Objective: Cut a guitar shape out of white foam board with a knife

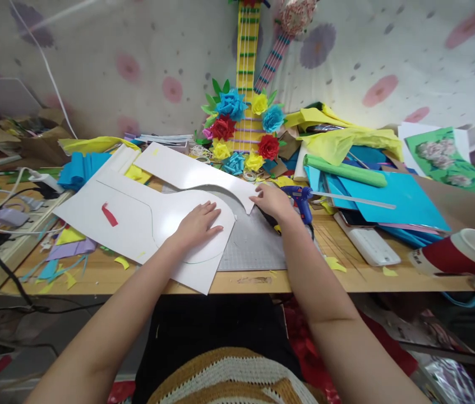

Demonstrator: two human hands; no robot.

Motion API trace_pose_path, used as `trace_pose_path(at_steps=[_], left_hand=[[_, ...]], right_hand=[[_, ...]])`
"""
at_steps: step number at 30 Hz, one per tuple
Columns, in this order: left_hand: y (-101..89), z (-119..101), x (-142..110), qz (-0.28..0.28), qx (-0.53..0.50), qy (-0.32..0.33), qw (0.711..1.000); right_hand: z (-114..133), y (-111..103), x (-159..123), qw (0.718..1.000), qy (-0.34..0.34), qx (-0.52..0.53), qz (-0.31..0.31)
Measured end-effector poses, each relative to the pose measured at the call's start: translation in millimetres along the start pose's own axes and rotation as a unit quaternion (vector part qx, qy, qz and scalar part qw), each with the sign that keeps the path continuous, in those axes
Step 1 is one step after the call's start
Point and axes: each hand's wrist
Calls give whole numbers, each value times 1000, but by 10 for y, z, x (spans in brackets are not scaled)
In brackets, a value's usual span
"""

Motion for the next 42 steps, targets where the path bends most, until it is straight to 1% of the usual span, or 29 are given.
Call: trace_pose_path(at_steps=[3, 6, 8, 10, 13, 15, 17, 20, 23, 26, 29, 34, 36, 42], left_hand=[[4, 2, 64, 9, 14, -22, 1000], [42, 6, 136, 5, 24, -40, 999], [68, -3, 176, -4, 30, -56, 998], [88, -23, 205, -10, 34, -72, 997], [117, -56, 236, -15, 32, -93, 995], [141, -69, 255, -24, 30, -106, 994], [168, -76, 272, -36, 34, -114, 992], [199, -78, 289, -49, 42, -115, 991], [210, -81, 290, -54, 45, -115, 991], [206, -84, 285, -54, 41, -115, 991], [199, -89, 284, -54, 34, -118, 991], [192, -105, 284, -56, 27, -120, 991], [191, -111, 283, -54, 24, -122, 991], [190, -112, 286, -47, 25, -123, 991]], right_hand=[[-160, -84, -116, 990, 28, -133, 47], [-184, -37, -212, 979, 32, -180, 93], [-180, 7, -243, 977, 32, -183, 103], [-192, 9, -250, 979, 36, -174, 100], [-205, -98, -258, 984, 38, -139, 101], [-160, -196, -278, 989, 28, -111, 93], [-57, -255, -299, 993, -2, -83, 85], [142, -221, -284, 991, -78, -56, 90], [281, -122, -208, 984, -111, -78, 112], [343, -81, -138, 979, -125, -104, 126], [384, -93, -113, 974, -133, -127, 136], [424, -101, -104, 965, -153, -165, 135], [423, -111, -109, 961, -156, -177, 147], [417, -173, -225, 950, -170, -208, 159]])
Point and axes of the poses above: each hand's wrist, its own x-axis towards the middle knuckle, its own y-axis out of the palm, z = x × y, and after that the axes turned 7 degrees about -x, right-handed
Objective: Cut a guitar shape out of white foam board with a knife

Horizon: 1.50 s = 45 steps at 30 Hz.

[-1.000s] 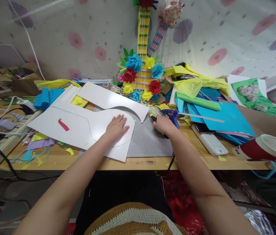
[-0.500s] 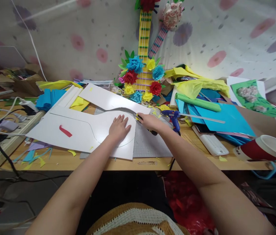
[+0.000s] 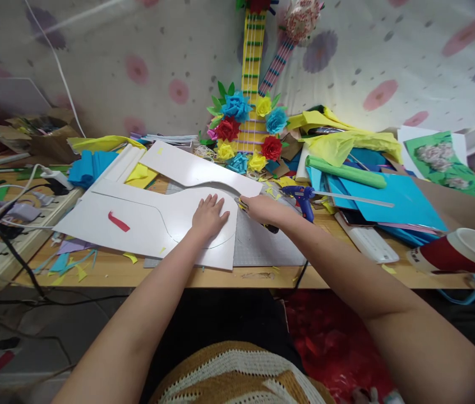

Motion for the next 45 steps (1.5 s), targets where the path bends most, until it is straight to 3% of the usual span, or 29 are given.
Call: trace_pose_path(at_steps=[12, 17, 23, 27, 30, 33, 36, 39, 45], left_hand=[[9, 9, 12, -6, -1, 2, 1000], [-2, 6, 3, -5, -2, 0, 1000], [-43, -3, -28, -11, 8, 19, 1000], [-106, -12, -81, -10, 23, 28, 999], [-135, 18, -128, -5, 22, 33, 999], [-139, 49, -170, -8, 18, 26, 999], [-133, 54, -201, -27, 21, 29, 999], [-115, 54, -223, -45, 23, 31, 998], [-63, 72, -252, -73, 15, 14, 997]], right_hand=[[48, 119, -128, 1000, 8, -6, 1], [-59, 36, -187, 1000, 11, 15, 0], [-295, 154, -201, 988, 121, 27, -88], [-360, 363, -100, 977, 205, 11, -50], [-371, 435, -36, 973, 227, 27, -24], [-345, 398, 16, 977, 191, 23, -96], [-249, 315, 120, 977, 85, 36, -194], [-117, 268, 281, 980, -7, 73, -183], [0, 261, 484, 989, -35, 59, -132]])
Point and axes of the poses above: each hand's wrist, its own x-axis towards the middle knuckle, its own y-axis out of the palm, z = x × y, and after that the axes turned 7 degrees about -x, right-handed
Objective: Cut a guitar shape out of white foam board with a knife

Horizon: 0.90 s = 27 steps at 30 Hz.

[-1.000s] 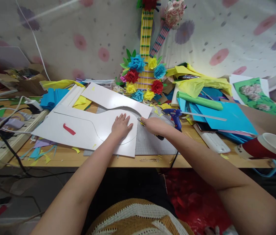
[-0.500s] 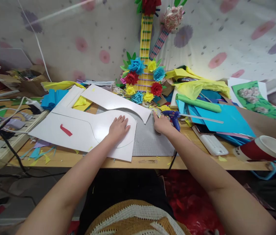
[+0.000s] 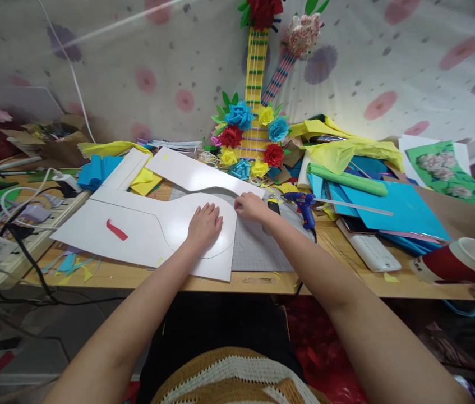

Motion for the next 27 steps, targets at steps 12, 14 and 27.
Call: trace_pose_path(at_steps=[12, 14, 27], left_hand=[[36, 6, -1, -3, -12, -1, 1000], [62, 16, 0, -15, -17, 7, 1000], [-68, -1, -22, -237, -94, 49, 966]], right_hand=[[-122, -81, 68, 995, 75, 47, -42], [-87, -79, 91, 988, 105, 107, -37], [175, -82, 317, 954, 127, 272, -13]])
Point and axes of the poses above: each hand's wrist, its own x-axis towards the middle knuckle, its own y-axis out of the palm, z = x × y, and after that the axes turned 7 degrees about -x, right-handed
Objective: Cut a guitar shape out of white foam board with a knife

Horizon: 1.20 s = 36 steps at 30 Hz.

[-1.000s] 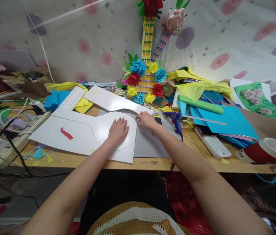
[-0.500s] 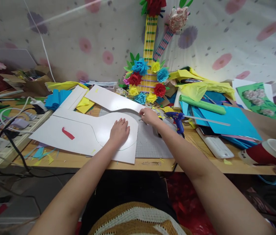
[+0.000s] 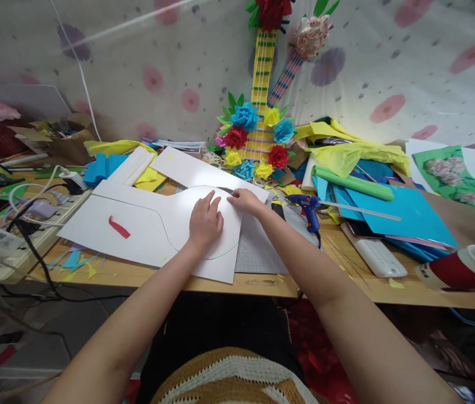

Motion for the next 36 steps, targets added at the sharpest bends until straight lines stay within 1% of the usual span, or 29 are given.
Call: trace_pose_path(at_steps=[1, 2, 4, 6, 9, 12, 13, 15, 18, 20, 21, 22, 23, 24, 25, 26, 27, 28, 29, 30, 31, 32, 34, 36], left_hand=[[-32, -16, 21, -6, -5, 3, 1000], [-69, -31, 48, -15, -9, 5, 1000], [-151, -52, 127, -38, -17, 5, 999], [-242, -55, 234, -61, -22, 0, 998], [-365, -29, 400, -82, -23, -12, 996], [-431, -18, 504, -95, -31, -32, 994], [-435, -27, 518, -98, -33, -39, 994], [-421, -66, 517, -96, -36, -42, 994], [-354, -150, 459, -77, -54, -16, 995], [-289, -191, 392, -78, -92, -8, 993], [-252, -200, 352, -89, -119, -20, 989], [-213, -202, 307, -105, -151, -47, 982], [-174, -196, 261, -119, -189, -88, 971], [-135, -186, 214, -126, -234, -141, 954], [-98, -173, 170, -123, -286, -205, 928], [-67, -159, 131, -107, -344, -275, 892], [-41, -146, 100, -87, -401, -346, 844], [-23, -135, 78, -68, -456, -407, 789], [-13, -126, 66, -57, -504, -453, 733], [-11, -119, 62, -57, -545, -481, 684], [-13, -112, 64, -66, -581, -492, 645], [-20, -103, 71, -79, -610, -492, 616], [-39, -71, 84, -105, -649, -488, 575], [-63, -13, 85, -111, -666, -496, 546]], right_hand=[[-13, -48, -9, 998, -10, 65, 2], [-31, -102, -25, 989, -19, 143, 9], [-74, -221, -72, 952, -35, 301, 34], [-126, -338, -119, 912, -33, 408, 33], [-211, -474, -165, 866, 6, 499, -32], [-277, -521, -206, 811, 36, 576, -97], [-287, -512, -227, 796, 32, 596, -103], [-281, -455, -286, 780, 4, 618, -92], [-209, -287, -375, 778, -37, 624, -62], [-132, -142, -401, 771, -46, 631, -66], [-90, -68, -399, 766, -47, 636, -77], [-47, 4, -387, 759, -47, 643, -90], [-4, 72, -368, 750, -45, 651, -104], [40, 136, -344, 741, -44, 659, -118], [83, 194, -319, 731, -44, 668, -131], [126, 249, -295, 722, -43, 676, -141], [169, 301, -275, 716, -47, 681, -146], [211, 352, -262, 714, -53, 683, -147], [251, 402, -256, 716, -57, 680, -148], [291, 451, -257, 724, -59, 671, -149], [328, 498, -264, 737, -59, 656, -152], [362, 541, -275, 752, -59, 638, -155], [412, 598, -300, 785, -63, 598, -152], [419, 589, -320, 818, -76, 558, -120]])
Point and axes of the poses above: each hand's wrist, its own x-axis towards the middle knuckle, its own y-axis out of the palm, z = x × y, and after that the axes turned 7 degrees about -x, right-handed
